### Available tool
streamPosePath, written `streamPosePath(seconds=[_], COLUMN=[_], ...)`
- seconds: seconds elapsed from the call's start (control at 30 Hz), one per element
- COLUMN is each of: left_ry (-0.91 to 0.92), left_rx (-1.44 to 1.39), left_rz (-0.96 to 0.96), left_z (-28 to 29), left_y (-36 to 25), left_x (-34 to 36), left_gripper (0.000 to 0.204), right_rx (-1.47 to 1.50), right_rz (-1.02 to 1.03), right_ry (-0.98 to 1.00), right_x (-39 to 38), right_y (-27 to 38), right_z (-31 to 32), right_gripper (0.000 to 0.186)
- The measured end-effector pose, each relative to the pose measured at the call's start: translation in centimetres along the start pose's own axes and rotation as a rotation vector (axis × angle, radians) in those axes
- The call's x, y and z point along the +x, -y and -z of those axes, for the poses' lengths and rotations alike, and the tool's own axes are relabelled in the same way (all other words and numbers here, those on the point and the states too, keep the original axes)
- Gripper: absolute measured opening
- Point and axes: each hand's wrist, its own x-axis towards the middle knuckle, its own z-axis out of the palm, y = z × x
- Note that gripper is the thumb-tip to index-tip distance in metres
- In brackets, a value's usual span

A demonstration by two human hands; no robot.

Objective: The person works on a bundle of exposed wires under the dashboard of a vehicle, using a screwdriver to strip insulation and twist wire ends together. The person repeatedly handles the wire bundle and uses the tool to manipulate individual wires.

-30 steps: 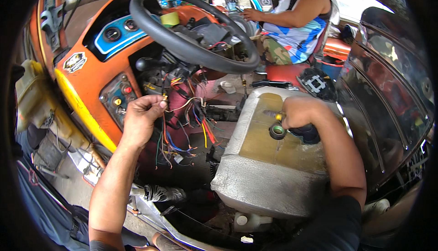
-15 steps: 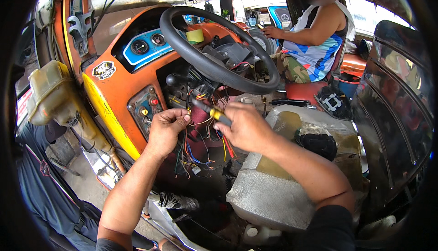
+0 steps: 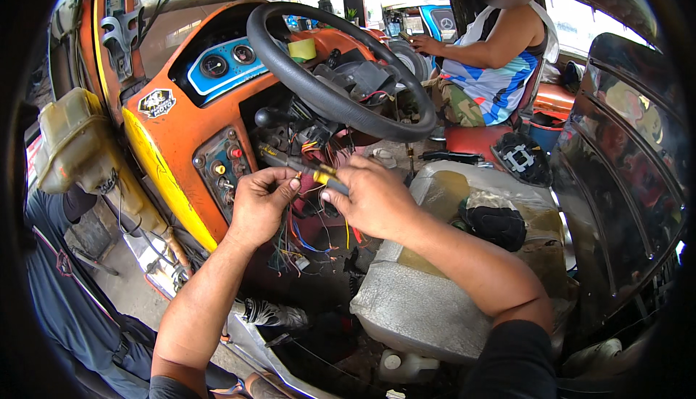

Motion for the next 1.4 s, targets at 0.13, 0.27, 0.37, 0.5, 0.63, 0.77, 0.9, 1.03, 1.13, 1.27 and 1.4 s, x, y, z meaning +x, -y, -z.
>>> streamPosePath(seconds=[0.13, 0.27, 0.37, 0.5, 0.63, 0.77, 0.9, 1.03, 1.13, 1.27, 1.4], left_ry=[-0.002, 0.004, 0.002, 0.020, 0.006, 0.006, -0.007, 0.029, 0.050, 0.061, 0.093], left_rx=[0.000, -0.002, 0.010, -0.008, -0.015, -0.023, -0.075, -0.064, -0.098, -0.113, -0.135], left_rz=[0.049, 0.051, 0.048, 0.067, 0.069, 0.106, 0.075, 0.076, 0.073, 0.139, 0.089], left_z=[-0.3, -0.7, -0.9, -0.9, -0.4, 0.0, 0.0, 0.0, 0.2, 0.4, 0.3], left_y=[-0.4, -0.5, -0.4, -0.2, -0.2, -0.4, -0.5, -0.4, -0.3, -0.3, -0.2], left_x=[-0.2, -0.5, -0.4, -0.2, 0.1, 0.1, 0.0, 0.1, 0.3, 0.5, 0.5], left_gripper=[0.012, 0.012, 0.013, 0.013, 0.013, 0.012, 0.012, 0.012, 0.014, 0.015, 0.014], right_rx=[0.072, 0.074, 0.088, 0.114, 0.143, 0.094, 0.079, 0.118, 0.074, 0.026, 0.020], right_rz=[-0.070, -0.051, -0.064, -0.053, -0.009, 0.035, 0.041, 0.081, 0.115, 0.108, 0.128], right_ry=[0.114, 0.129, 0.139, 0.111, 0.058, 0.022, 0.059, 0.066, 0.038, 0.045, 0.040], right_x=[-0.2, -0.6, -0.9, -0.8, -0.5, -0.7, -1.1, -1.1, -1.0, -0.8, -0.7], right_y=[0.3, -0.3, -0.6, -0.5, -1.0, -2.0, -2.7, -2.8, -2.9, -3.0, -2.7], right_z=[-0.1, 0.0, -0.1, -0.4, -0.6, -0.5, -0.4, -0.5, -0.5, -0.5, -0.3], right_gripper=[0.031, 0.032, 0.032, 0.030, 0.029, 0.026, 0.027, 0.027, 0.027, 0.027, 0.025])
